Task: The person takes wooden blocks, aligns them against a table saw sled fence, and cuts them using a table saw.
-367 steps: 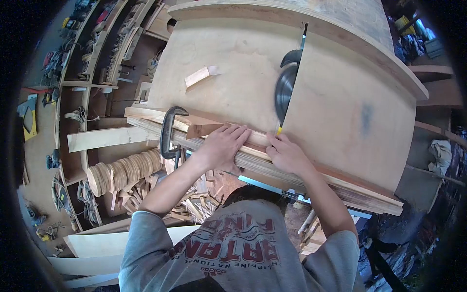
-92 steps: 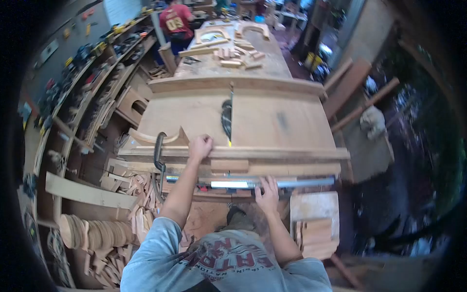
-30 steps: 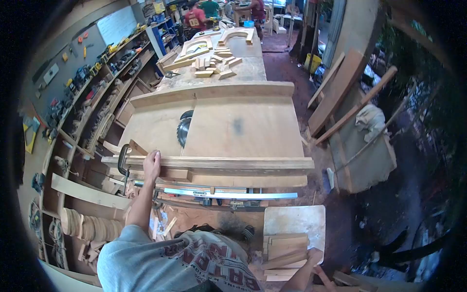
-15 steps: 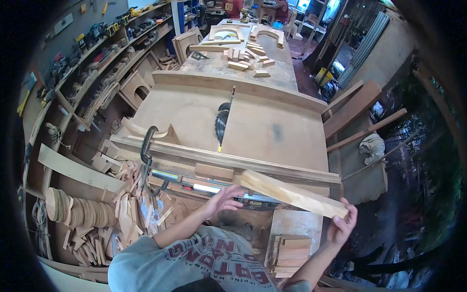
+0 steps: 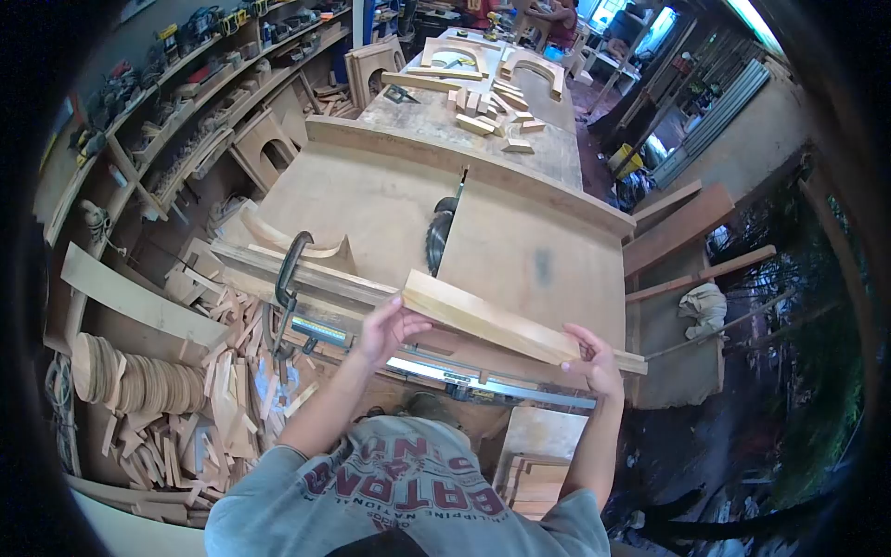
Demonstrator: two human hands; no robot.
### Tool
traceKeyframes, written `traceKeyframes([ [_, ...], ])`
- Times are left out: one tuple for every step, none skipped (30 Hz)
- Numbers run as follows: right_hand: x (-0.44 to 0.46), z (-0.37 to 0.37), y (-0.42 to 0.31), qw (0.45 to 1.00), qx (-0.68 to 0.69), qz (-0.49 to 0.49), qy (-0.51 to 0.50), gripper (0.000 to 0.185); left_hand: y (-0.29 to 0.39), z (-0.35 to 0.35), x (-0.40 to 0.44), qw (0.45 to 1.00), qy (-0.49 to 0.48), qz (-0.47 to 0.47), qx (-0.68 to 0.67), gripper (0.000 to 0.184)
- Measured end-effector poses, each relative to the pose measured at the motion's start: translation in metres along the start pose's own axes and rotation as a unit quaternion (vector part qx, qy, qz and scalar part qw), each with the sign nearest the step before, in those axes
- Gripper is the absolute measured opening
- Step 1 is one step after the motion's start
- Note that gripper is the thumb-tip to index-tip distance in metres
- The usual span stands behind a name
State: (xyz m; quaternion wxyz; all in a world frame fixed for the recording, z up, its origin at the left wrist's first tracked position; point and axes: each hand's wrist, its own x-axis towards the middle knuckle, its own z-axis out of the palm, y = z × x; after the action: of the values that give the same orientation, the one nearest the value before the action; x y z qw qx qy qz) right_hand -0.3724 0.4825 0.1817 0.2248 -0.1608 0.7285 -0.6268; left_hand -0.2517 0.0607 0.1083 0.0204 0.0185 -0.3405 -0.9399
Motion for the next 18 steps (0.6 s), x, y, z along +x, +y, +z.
traceKeyframes([
  [0.011,0.0,-0.011,1.0,-0.001,0.001,-0.003,0.084,0.005,0.003,0.009,1.0,-0.012,-0.008,0.012,0.051],
  [0.023,0.003,-0.025,0.998,-0.058,0.037,0.002,0.081,0.013,0.011,0.017,0.999,-0.022,-0.008,0.028,0.054],
  [0.032,0.002,-0.033,0.991,-0.114,0.07,0.007,0.079,0.018,0.012,0.028,0.999,-0.021,-0.005,0.029,0.054],
  [0.045,-0.004,-0.024,0.991,-0.114,0.067,0.004,0.079,0.025,0.013,0.04,0.998,0.005,-0.033,0.061,0.055],
  [0.063,-0.012,-0.004,0.986,-0.163,0.021,0.008,0.075,0.03,0.014,0.052,0.993,0.031,-0.06,0.092,0.056],
  [0.078,-0.019,0.012,0.977,-0.211,-0.024,0.012,0.071,0.028,0.01,0.067,0.986,0.053,-0.047,0.151,0.06],
  [0.089,-0.02,0.024,0.977,-0.211,-0.025,0.009,0.071,0.026,0.004,0.079,0.986,0.055,-0.045,0.151,0.06],
  [0.098,-0.014,0.035,0.983,-0.181,-0.01,0.034,0.068,0.024,-0.003,0.091,0.979,0.06,-0.04,0.189,0.059],
  [0.106,-0.009,0.046,0.987,-0.151,0.006,0.06,0.066,0.021,-0.01,0.1,0.971,0.066,-0.035,0.227,0.058],
  [0.111,-0.005,0.055,0.988,-0.136,0.02,0.065,0.06,0.017,-0.014,0.108,0.971,0.068,-0.034,0.228,0.058],
  [0.115,-0.001,0.063,0.989,-0.135,0.019,0.063,0.06,0.012,-0.017,0.113,0.96,0.088,-0.014,0.267,0.058],
  [0.116,0.003,0.072,0.988,-0.139,0.011,0.069,0.059,0.006,-0.021,0.116,0.946,0.108,0.004,0.305,0.059],
  [0.118,0.002,0.081,0.987,-0.143,0.003,0.075,0.059,0.0,-0.029,0.12,0.946,0.109,0.005,0.306,0.059],
  [0.122,0.002,0.093,0.983,-0.166,-0.011,0.08,0.055,-0.005,-0.036,0.122,0.922,0.097,0.036,0.373,0.059],
  [0.121,-0.001,0.103,0.983,-0.165,-0.011,0.078,0.055,-0.01,-0.045,0.122,0.892,0.084,0.065,0.439,0.058],
  [0.119,0.003,0.107,0.981,-0.167,-0.006,0.095,0.055,-0.01,-0.046,0.117,0.892,0.086,0.064,0.439,0.058],
  [0.118,0.007,0.111,0.979,-0.169,-0.001,0.112,0.054,-0.009,-0.046,0.113,0.846,0.115,0.052,0.519,0.056],
  [0.115,0.011,0.113,0.964,-0.235,-0.011,0.124,0.052,-0.009,-0.046,0.109,0.792,0.141,0.04,0.593,0.054],
])
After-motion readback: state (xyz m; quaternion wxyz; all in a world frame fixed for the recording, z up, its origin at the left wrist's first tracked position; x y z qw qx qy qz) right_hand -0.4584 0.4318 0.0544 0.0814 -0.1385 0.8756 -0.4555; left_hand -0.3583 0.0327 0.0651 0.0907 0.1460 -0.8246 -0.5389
